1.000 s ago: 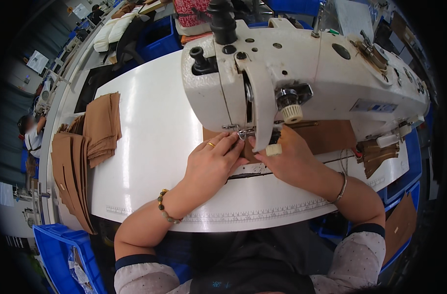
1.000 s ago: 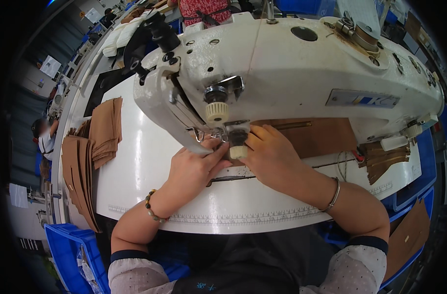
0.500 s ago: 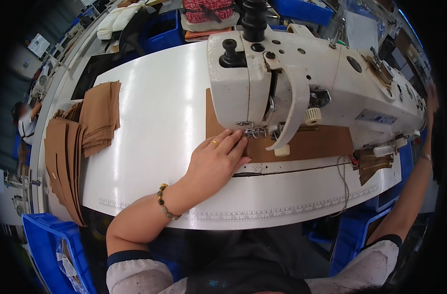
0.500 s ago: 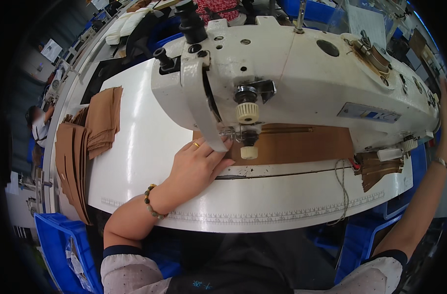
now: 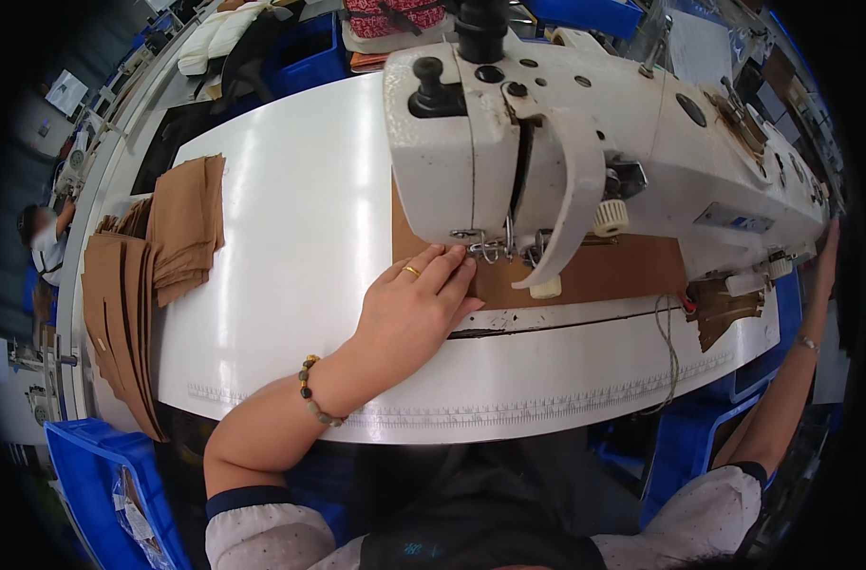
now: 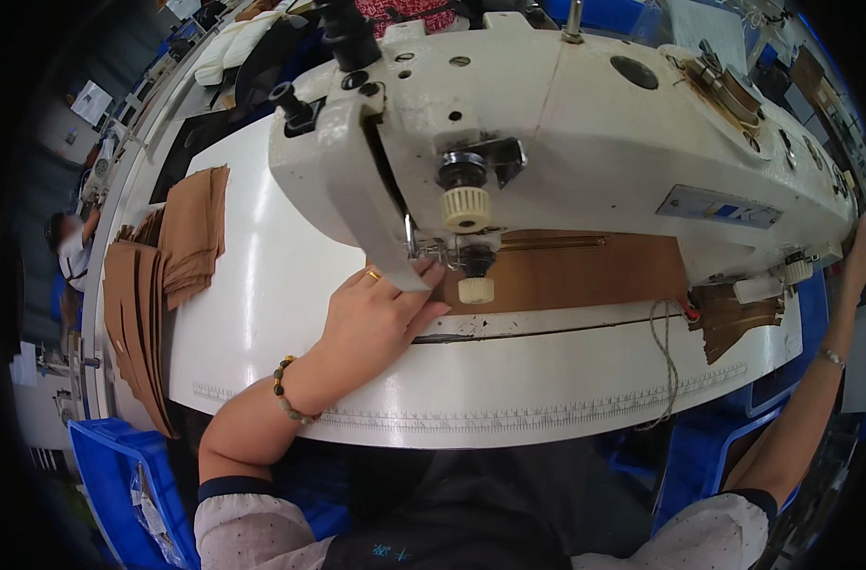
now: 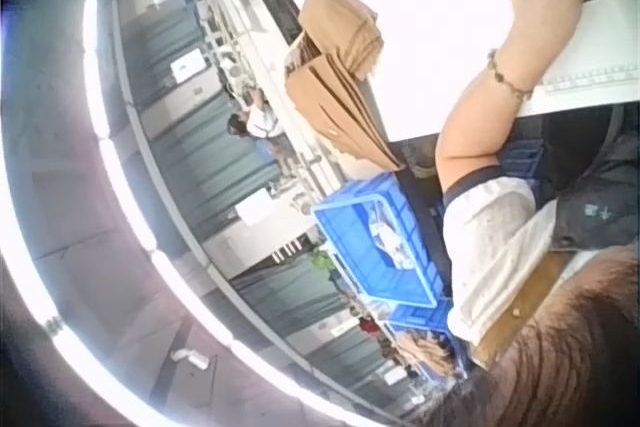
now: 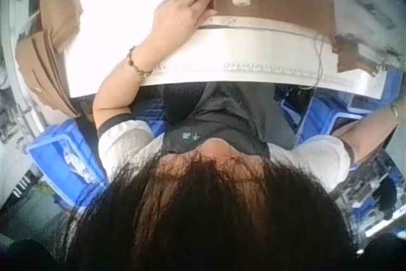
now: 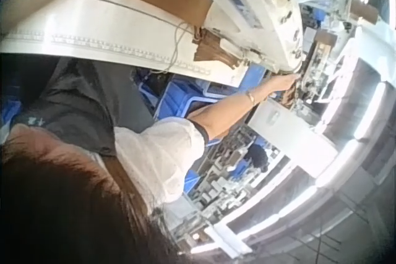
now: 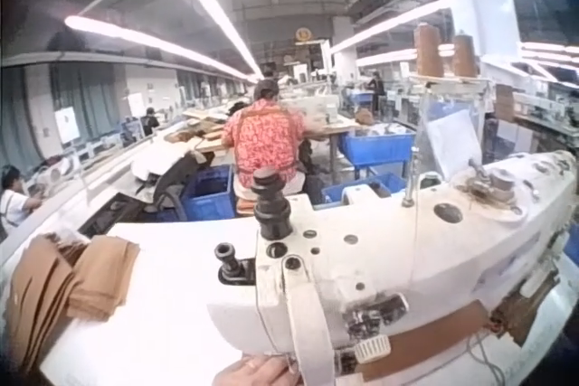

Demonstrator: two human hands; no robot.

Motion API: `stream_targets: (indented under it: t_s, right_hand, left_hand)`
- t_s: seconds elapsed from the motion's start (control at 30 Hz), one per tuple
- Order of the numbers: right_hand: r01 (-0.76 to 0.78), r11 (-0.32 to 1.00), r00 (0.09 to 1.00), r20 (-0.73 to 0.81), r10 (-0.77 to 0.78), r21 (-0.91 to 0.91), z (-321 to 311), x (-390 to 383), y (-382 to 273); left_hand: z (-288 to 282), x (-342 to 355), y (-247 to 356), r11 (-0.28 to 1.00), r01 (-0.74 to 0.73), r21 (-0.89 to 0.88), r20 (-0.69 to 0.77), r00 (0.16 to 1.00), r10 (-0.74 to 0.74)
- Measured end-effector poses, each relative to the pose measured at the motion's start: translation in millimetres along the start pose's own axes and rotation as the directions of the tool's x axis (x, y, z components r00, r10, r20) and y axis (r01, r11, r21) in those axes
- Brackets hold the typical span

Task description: Using an industrial sewing machine to assemble leather bag components, including sewing zippers and aligning edges.

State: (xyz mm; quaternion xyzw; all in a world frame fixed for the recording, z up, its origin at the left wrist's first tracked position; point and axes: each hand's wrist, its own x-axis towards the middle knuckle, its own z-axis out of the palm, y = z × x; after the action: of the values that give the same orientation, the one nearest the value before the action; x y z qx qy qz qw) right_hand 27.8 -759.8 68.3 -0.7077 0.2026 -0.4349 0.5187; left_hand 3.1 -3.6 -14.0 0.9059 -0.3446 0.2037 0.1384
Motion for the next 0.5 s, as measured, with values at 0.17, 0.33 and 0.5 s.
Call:
stream_targets:
  t_s: [0.17, 0.33, 0.5]
  right_hand:
    - [-0.092, 0.987, 0.959, 0.279, 0.052, 0.133, 5.3, 5.5, 3.3]
    - [0.147, 0.987, 0.989, -0.018, -0.148, -0.062, 14.7, -50.1, 48.7]
    - [-0.008, 0.999, 1.0, -0.011, 0.009, 0.033, 24.6, -24.4, -24.3]
  left_hand:
    - [-1.5, 0.9, 1.5, 1.0, 0.022, -0.005, 0.035, 0.999, -0.022]
    - [-1.7, 1.4, 1.3, 0.999, 0.045, 0.015, 0.1, 0.994, -0.046]
    - [-1.1, 2.6, 2.1, 0.999, 0.036, 0.027, 0.082, 0.996, -0.038]
